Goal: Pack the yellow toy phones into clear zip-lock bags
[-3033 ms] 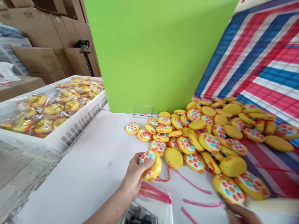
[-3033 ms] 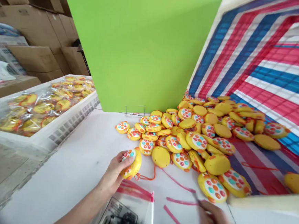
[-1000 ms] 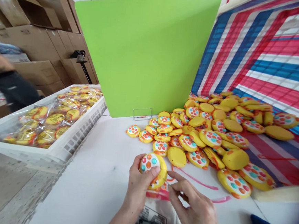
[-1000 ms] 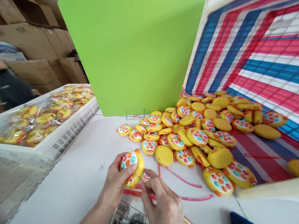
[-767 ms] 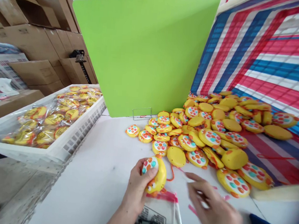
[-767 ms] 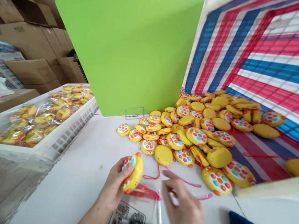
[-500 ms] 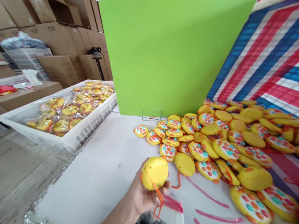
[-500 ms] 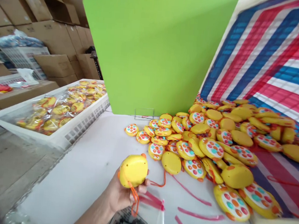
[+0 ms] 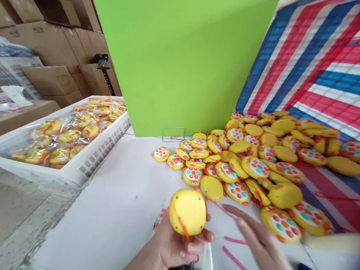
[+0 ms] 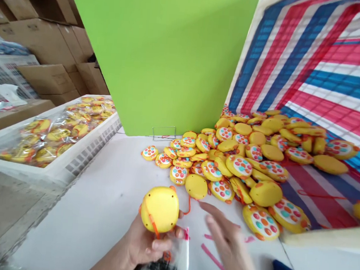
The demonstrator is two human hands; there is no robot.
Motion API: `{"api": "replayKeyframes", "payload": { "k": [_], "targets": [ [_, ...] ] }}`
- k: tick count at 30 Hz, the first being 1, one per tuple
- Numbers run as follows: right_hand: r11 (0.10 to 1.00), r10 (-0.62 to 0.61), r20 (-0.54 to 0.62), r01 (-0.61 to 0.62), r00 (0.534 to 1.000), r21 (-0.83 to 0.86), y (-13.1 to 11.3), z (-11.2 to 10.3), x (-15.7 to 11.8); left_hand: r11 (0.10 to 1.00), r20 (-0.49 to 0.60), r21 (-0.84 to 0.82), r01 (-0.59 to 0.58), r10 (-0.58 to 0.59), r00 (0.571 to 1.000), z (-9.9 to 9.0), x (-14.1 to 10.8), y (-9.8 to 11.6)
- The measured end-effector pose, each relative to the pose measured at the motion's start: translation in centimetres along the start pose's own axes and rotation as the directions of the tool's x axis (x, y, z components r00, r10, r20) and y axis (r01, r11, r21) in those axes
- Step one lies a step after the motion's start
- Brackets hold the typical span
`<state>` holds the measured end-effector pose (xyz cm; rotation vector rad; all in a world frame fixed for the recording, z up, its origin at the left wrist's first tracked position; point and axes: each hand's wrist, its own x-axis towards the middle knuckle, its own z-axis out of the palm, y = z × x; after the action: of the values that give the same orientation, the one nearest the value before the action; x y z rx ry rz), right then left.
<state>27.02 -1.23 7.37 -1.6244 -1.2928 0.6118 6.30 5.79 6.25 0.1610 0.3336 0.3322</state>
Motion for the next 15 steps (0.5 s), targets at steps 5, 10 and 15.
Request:
{"api": "replayKeyframes", "payload": {
  "k": [5,10,15],
  "targets": [
    [0.836,0.111,0.375,-0.291,0.92,0.466,-4.2,7.4,1.9,0.986,-0.142,0.166,0.0,0.024,0.99,0.0,-1.2,-0.1],
    [0.47,0.308,0.435,-0.533,0.846,0.704,-2.9,8.2,2.5,0.568,-0.381,0.791,-0.225,0.747,0.545,-1.9,-5.5,3.2],
    [0.247,0.345,0.472,-0.564,0.811,0.788,-2.5,8.0,3.0,-0.076,0.011,0.989,0.127,0.895,0.446,-6.5,-7.6,1.1]
  ]
}}
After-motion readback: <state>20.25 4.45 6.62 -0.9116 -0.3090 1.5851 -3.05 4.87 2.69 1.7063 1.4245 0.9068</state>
